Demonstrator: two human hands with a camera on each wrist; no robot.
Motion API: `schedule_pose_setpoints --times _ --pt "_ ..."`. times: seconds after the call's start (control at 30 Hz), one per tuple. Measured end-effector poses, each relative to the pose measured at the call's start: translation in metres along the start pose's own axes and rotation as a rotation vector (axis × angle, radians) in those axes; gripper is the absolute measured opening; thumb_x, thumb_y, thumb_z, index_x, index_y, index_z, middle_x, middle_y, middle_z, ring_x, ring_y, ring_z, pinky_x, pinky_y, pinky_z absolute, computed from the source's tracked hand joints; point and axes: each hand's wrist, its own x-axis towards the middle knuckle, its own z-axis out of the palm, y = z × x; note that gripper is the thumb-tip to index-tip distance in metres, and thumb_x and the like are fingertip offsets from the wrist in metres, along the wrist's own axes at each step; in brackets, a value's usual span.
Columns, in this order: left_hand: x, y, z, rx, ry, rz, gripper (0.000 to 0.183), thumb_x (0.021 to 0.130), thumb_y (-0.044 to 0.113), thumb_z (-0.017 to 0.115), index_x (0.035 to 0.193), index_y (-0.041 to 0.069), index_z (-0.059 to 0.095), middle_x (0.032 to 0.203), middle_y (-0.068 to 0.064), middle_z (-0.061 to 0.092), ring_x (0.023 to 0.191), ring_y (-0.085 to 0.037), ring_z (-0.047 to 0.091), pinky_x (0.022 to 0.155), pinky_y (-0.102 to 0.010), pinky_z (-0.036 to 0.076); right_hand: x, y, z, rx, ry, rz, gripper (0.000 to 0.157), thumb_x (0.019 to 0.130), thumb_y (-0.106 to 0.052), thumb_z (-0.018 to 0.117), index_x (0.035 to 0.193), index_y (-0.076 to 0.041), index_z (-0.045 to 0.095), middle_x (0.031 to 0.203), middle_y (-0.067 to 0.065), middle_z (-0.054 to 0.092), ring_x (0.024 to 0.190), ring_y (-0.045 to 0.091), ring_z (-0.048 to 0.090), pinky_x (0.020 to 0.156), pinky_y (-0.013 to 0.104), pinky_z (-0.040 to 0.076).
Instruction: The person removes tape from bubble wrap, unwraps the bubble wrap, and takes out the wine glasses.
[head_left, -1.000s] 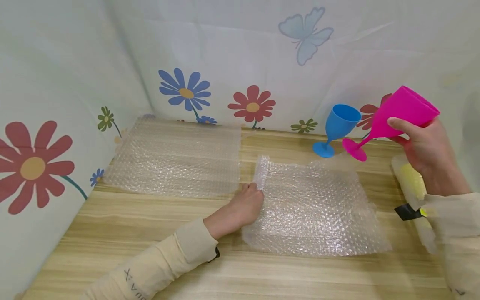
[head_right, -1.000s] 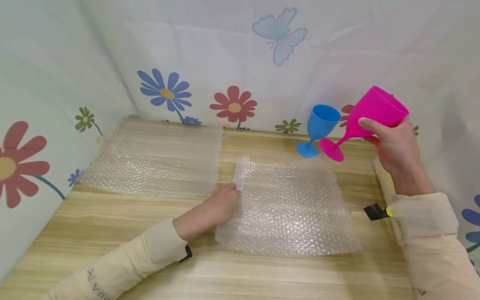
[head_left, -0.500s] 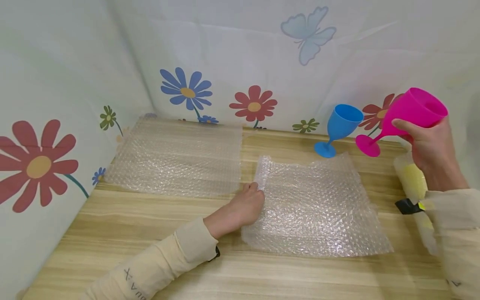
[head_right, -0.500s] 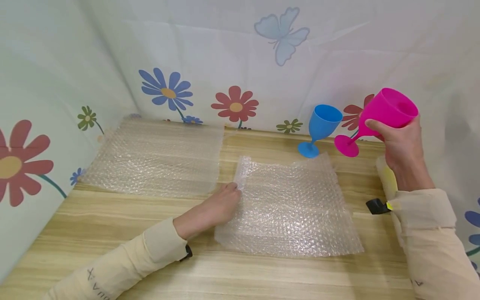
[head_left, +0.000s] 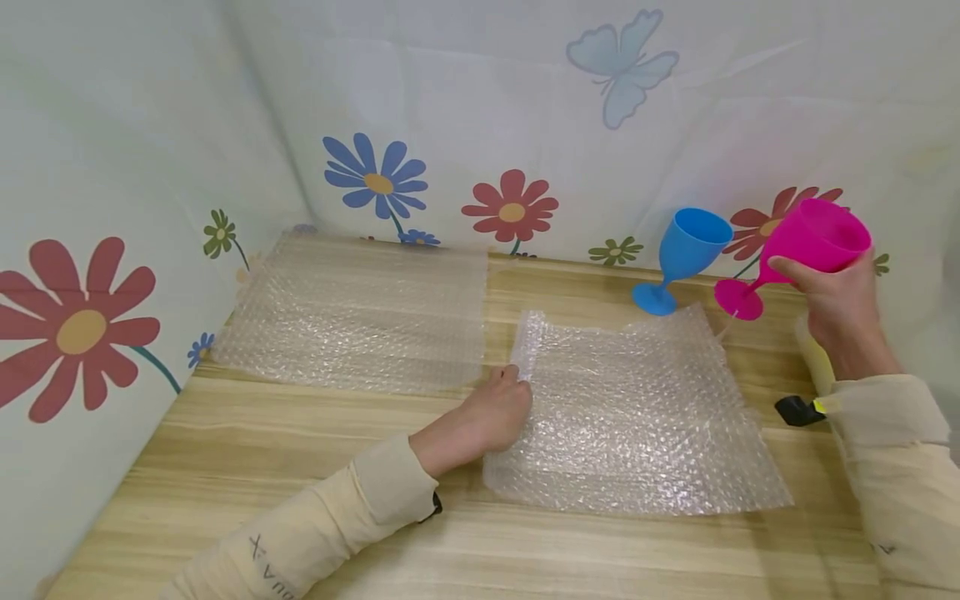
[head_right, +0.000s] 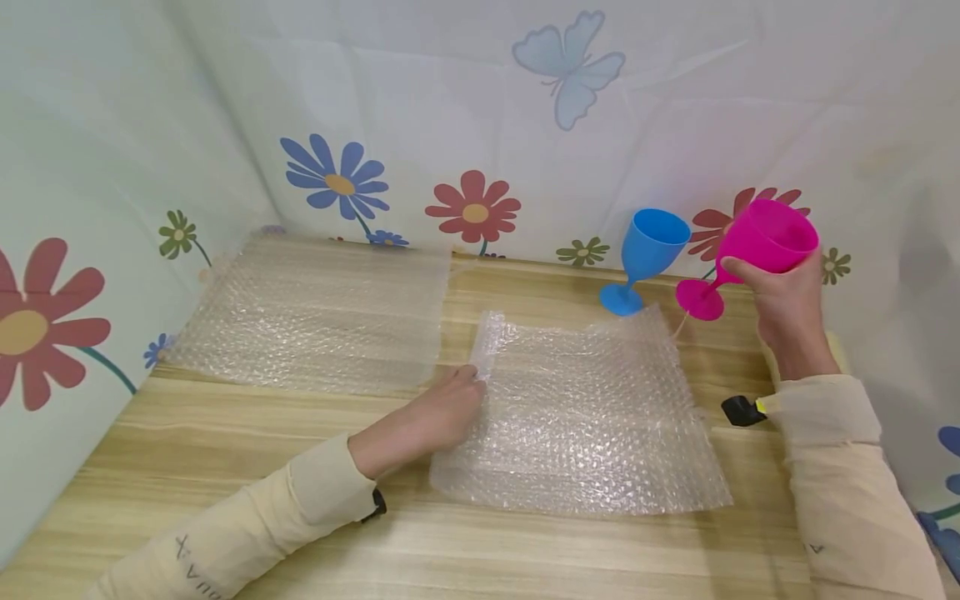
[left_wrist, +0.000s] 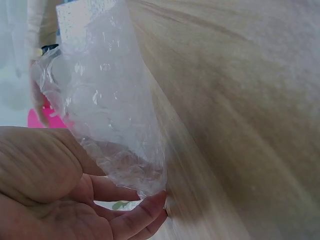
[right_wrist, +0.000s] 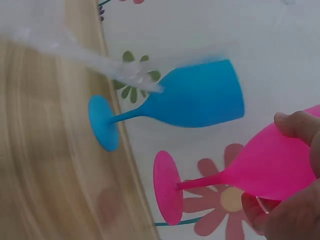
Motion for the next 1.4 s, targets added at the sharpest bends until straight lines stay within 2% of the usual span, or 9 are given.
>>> schedule_pose_setpoints --times 0.2,0.43,0.7,0.97,1.13,1.27,1.4 --pt "0.0 0.0 -0.002 -0.004 -0.016 -0.001 0.017 0.102 0.002 0.057 0.112 -0.004 0.069 0.103 -0.013 0.055 0.098 -0.026 0.049 0.086 -0.034 0.05 0.004 0.018 -0.001 -0.028 -0.086 -0.057 0.078 0.09 0.0 0.076 0.153 -0.023 0.037 0.142 -0.005 0.045 0.124 0.007 0.04 0.076 0.013 0.053" --pt "-0.001 0.002 -0.001 0.025 -0.01 0.012 0.019 0.102 0.002 0.056 0.114 -0.004 0.069 0.104 -0.013 0.057 0.101 -0.027 0.051 0.089 -0.035 0.05 0.008 0.038 -0.005 -0.111 -0.115 -0.023 0.078 0.091 -0.004 0.076 0.154 -0.025 0.034 0.14 -0.007 0.044 0.122 0.006 0.04 0.077 0.012 0.052" --pt "-0.002 0.006 -0.002 0.036 -0.006 0.034 0.018 0.101 0.001 0.057 0.115 -0.004 0.069 0.106 -0.013 0.057 0.102 -0.027 0.051 0.089 -0.034 0.051 0.014 0.054 -0.016 -0.384 -0.059 0.082 0.089 0.09 -0.025 0.08 0.16 -0.03 0.024 0.142 -0.012 0.04 0.119 0.005 0.037 0.076 0.01 0.05" --pt "-0.001 0.002 -0.003 -0.015 0.008 -0.007 0.014 0.098 -0.003 0.059 0.107 -0.002 0.07 0.107 -0.014 0.06 0.105 -0.029 0.054 0.093 -0.037 0.051 0.019 0.057 -0.01 -0.419 -0.077 0.054 0.088 0.091 -0.028 0.079 0.16 -0.031 0.025 0.144 -0.011 0.039 0.122 0.007 0.037 0.077 0.009 0.05" --pt "-0.003 -0.001 -0.001 -0.067 0.048 -0.009 0.011 0.094 -0.006 0.061 0.097 0.0 0.07 0.101 -0.012 0.062 0.104 -0.031 0.057 0.094 -0.037 0.051 0.021 0.059 -0.007 -0.434 -0.087 0.051 0.088 0.091 -0.029 0.079 0.16 -0.032 0.025 0.145 -0.011 0.039 0.123 0.007 0.037 0.078 0.009 0.05" --pt "-0.003 -0.004 0.002 -0.135 0.099 -0.013 0.017 0.092 -0.01 0.062 0.105 -0.002 0.07 0.113 -0.016 0.065 0.111 -0.032 0.059 0.099 -0.037 0.051 0.021 0.059 -0.006 -0.455 -0.084 0.055 0.088 0.091 -0.03 0.079 0.16 -0.032 0.025 0.145 -0.012 0.039 0.123 0.007 0.036 0.077 0.009 0.049" --pt "-0.005 -0.006 0.004 -0.212 0.148 -0.024 0.037 0.09 -0.015 0.058 0.125 -0.005 0.066 0.133 -0.022 0.058 0.123 -0.033 0.058 0.104 -0.037 0.05 0.022 0.059 -0.006 -0.45 -0.078 0.055 0.088 0.091 -0.029 0.08 0.16 -0.031 0.025 0.143 -0.012 0.04 0.122 0.007 0.036 0.077 0.009 0.049"
